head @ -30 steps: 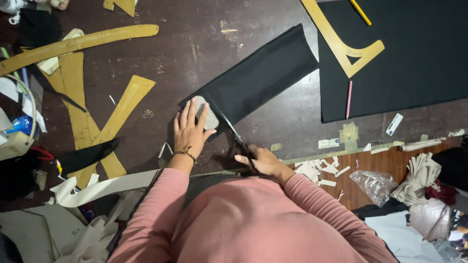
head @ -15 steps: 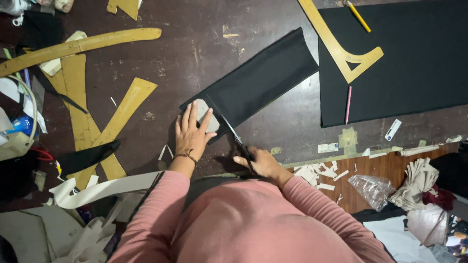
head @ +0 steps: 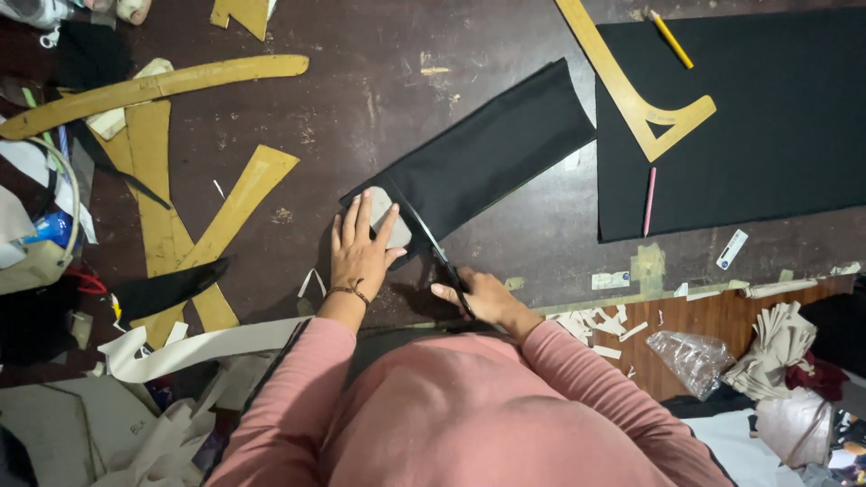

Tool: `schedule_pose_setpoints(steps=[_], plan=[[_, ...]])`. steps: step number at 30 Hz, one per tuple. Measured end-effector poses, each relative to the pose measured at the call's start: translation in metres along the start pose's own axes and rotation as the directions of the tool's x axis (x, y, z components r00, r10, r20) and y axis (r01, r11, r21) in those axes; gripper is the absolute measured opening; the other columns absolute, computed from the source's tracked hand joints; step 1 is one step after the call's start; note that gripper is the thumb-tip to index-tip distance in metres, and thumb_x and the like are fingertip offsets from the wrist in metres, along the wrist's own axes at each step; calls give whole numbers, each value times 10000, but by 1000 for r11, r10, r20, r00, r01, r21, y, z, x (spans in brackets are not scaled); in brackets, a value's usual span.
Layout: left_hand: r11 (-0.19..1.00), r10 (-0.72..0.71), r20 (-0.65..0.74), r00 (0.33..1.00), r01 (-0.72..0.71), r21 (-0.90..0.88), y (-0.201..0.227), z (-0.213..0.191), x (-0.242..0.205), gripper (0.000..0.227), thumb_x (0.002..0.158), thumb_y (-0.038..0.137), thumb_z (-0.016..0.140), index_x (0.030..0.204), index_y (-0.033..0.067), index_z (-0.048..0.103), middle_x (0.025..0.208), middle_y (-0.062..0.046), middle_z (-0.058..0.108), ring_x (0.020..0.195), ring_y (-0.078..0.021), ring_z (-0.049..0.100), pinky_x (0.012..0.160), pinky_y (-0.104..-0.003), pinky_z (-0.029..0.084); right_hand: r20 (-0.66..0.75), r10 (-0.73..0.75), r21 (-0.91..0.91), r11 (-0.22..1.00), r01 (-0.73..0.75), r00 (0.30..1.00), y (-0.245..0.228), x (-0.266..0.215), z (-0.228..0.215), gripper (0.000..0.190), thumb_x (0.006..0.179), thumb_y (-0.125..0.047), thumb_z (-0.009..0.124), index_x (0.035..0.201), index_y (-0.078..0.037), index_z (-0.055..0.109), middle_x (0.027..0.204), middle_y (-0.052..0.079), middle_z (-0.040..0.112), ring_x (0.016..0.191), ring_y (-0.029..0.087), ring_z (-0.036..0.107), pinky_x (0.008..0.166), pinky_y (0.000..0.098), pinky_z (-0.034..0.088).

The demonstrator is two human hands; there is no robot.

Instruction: The person uses a white paper template and a yellow L-shaped ruler to measure and mark a black fabric sheet on a wooden table. They then use scissors to cut the fabric along the marked lines, repeating the process to create multiple rectangular pieces.

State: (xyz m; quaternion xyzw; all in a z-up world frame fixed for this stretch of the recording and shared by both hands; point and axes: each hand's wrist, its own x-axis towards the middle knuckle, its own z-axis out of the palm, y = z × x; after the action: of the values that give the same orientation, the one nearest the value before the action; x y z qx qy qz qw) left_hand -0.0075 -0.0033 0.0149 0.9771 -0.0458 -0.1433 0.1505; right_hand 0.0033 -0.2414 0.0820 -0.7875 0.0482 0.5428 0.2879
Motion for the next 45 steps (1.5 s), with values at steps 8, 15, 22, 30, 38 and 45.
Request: schedule_pose_setpoints(steps=[8, 15, 22, 30, 38, 45], plan=[[1000, 6, -16, 1000, -6, -8, -1, 5, 1, 795, 912, 481, 666, 1606, 319, 312, 1699, -188, 116, 1574, -346, 109, 1220, -626, 180, -61, -16, -25, 1000, 15, 998, 18, 28, 5, 635, 857, -760, 600, 908, -129, 645, 632, 62, 725, 678, 239, 769, 754, 368, 586], [1000, -18, 14, 1000, 18, -11, 2, -1, 1, 773, 936, 464, 658, 1607, 334, 297, 1696, -188, 132, 1579, -345, 106, 1227, -622, 160, -57, -9, -49, 999, 6, 998, -8, 0, -2, 658, 856, -761, 590, 902, -109, 675, 653, 102, 739, 768, 302, 776, 789, 388, 582], [1000, -13, -6, 1000, 13, -6, 1, -1, 4, 801, 910, 489, 661, 1607, 314, 306, 1698, -193, 125, 1578, -349, 100, 1230, -624, 159, -83, -48, -59, 997, 43, 995, -12, 25, -5, 631, 869, -760, 577, 896, -142, 700, 623, 55, 727, 659, 228, 760, 768, 354, 578], [1000, -16, 3, 1000, 16, -8, 1, 5, 2, 803, 910, 494, 657, 1607, 324, 299, 1696, -191, 128, 1574, -345, 108, 1235, -616, 150, -76, -36, -34, 999, 33, 997, -26, 20, -8, 646, 837, -775, 589, 839, -140, 710, 572, 84, 700, 700, 296, 765, 755, 381, 570], [999, -13, -22, 1000, 12, -31, -2, 10, 3, 813, 900, 482, 668, 1608, 325, 299, 1697, -192, 127, 1574, -346, 112, 1235, -618, 142, -91, -59, -38, 998, 56, 994, -30, 36, -14, 613, 872, -714, 621, 858, -103, 674, 568, 86, 699, 661, 268, 759, 771, 364, 569], [998, -14, -35, 999, 12, -62, -5, 19, 3, 777, 915, 494, 607, 1608, 318, 302, 1697, -196, 137, 1578, -350, 107, 1239, -624, 124, -86, -55, -13, 998, 54, 995, -57, 32, -24, 631, 823, -765, 625, 834, -135, 657, 535, 55, 682, 613, 236, 750, 733, 343, 569]])
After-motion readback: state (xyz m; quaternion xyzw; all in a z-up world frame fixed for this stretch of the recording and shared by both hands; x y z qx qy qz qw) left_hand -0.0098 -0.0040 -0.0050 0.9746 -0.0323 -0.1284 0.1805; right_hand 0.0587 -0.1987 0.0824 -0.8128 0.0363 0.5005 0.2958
